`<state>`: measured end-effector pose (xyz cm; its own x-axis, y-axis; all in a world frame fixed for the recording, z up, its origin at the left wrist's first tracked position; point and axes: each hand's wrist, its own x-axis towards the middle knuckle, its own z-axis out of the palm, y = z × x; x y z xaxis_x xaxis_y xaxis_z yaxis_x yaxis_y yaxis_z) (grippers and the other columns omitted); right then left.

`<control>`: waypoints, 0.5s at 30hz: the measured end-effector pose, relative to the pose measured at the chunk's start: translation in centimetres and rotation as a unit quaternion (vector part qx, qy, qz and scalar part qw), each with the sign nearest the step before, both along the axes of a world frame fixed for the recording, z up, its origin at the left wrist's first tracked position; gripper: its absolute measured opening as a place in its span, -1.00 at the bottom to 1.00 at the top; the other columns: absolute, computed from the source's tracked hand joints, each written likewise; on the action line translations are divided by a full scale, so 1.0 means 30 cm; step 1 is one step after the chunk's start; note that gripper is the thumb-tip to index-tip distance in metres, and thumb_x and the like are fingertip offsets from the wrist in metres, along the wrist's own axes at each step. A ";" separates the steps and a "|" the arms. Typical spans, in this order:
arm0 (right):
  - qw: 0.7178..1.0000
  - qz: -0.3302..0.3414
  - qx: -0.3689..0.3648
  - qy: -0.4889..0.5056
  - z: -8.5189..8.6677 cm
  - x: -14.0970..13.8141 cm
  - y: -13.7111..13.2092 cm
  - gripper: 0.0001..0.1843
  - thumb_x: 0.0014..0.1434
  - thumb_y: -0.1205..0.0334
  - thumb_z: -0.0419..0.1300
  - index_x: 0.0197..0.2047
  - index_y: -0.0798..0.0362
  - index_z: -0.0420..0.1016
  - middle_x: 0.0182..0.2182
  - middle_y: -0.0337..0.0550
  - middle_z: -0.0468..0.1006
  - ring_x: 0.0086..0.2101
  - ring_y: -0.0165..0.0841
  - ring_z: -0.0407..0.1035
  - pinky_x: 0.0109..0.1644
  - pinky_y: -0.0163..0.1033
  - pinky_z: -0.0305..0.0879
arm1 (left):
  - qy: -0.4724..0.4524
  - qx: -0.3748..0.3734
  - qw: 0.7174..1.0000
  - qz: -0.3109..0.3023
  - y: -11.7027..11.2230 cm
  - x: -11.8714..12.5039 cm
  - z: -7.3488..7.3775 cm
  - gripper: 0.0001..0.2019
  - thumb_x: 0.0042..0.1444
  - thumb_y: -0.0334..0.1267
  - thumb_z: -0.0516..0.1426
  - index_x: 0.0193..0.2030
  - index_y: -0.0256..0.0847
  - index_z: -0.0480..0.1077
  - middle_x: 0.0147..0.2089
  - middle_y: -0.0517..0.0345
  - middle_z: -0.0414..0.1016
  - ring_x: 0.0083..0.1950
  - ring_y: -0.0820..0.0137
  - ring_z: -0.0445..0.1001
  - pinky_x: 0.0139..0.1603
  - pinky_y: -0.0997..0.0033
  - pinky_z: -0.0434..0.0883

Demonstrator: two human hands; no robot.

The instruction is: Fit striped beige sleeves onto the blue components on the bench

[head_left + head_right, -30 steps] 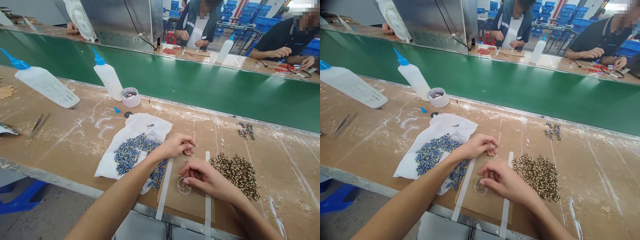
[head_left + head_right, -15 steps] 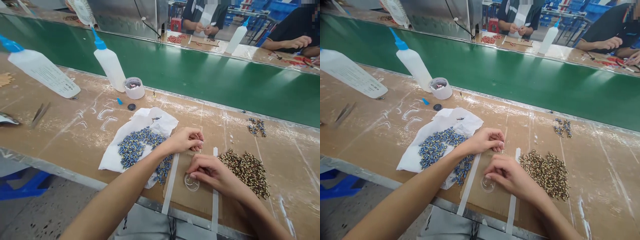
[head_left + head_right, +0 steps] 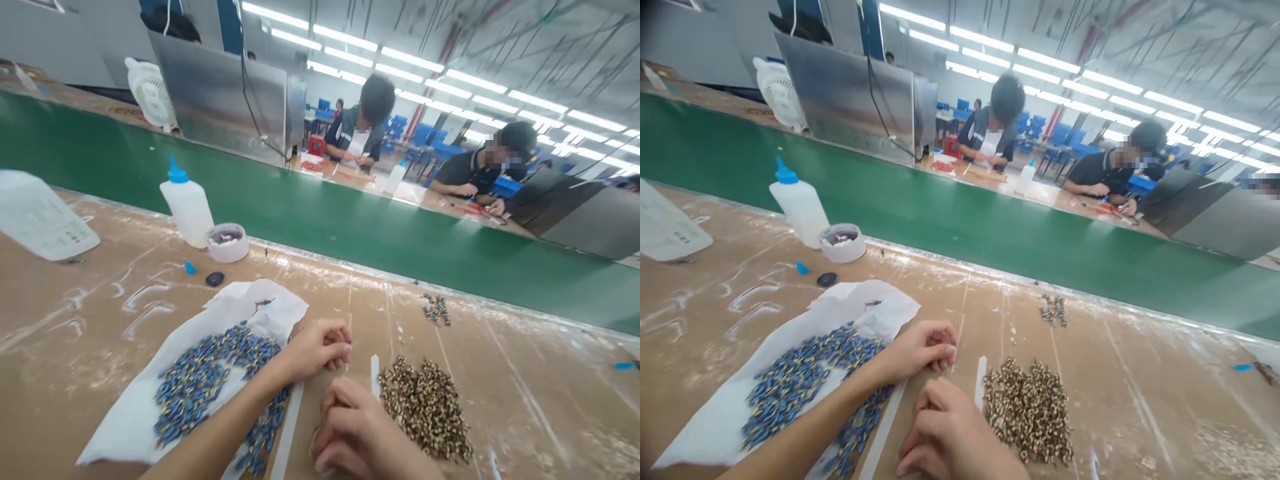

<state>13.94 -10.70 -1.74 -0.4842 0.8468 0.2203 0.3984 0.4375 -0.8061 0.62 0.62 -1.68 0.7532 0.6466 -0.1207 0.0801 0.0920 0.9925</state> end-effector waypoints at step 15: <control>0.999 0.008 0.024 -0.038 0.025 0.044 -0.002 -0.75 0.20 0.06 0.25 -0.39 0.05 0.56 -0.35 -0.22 0.38 -0.28 -0.41 0.32 -0.20 -0.35 0.25 | -0.008 0.021 0.999 -0.026 -0.005 0.009 0.007 -0.84 0.09 -0.23 0.19 -0.28 -0.26 0.33 -0.41 0.21 0.45 -0.41 0.48 0.40 -0.32 0.46 0.36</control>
